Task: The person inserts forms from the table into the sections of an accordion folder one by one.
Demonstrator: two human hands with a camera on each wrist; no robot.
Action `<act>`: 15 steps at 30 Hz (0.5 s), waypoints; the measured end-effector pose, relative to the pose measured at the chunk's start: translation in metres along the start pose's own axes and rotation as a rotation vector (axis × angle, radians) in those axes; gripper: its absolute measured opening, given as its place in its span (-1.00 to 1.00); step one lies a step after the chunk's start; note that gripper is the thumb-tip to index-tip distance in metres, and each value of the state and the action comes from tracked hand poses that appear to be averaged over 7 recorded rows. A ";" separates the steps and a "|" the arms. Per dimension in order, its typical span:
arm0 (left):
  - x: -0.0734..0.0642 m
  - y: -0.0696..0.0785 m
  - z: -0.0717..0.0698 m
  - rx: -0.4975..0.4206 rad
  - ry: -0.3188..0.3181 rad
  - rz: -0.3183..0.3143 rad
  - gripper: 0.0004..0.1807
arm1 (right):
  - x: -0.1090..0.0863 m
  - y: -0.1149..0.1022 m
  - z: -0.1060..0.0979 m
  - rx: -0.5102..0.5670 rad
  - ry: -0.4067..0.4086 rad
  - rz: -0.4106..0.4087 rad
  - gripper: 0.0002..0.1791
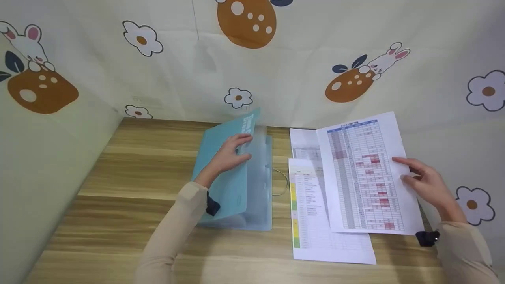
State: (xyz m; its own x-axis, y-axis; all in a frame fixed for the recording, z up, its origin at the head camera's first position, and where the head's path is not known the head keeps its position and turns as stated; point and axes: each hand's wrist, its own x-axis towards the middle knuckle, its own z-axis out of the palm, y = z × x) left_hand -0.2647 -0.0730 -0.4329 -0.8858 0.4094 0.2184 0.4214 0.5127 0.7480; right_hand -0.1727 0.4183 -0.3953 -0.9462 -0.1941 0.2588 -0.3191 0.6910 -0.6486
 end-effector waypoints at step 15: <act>0.000 -0.001 0.001 0.013 -0.002 -0.004 -0.45 | 0.012 -0.024 0.012 0.164 0.046 -0.105 -0.47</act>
State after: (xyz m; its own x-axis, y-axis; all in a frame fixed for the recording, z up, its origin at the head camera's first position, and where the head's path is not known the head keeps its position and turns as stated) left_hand -0.2651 -0.0728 -0.4342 -0.8870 0.4092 0.2140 0.4204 0.5239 0.7408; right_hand -0.1766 0.3910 -0.3852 -0.9050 -0.2245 0.3614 -0.4240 0.5454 -0.7230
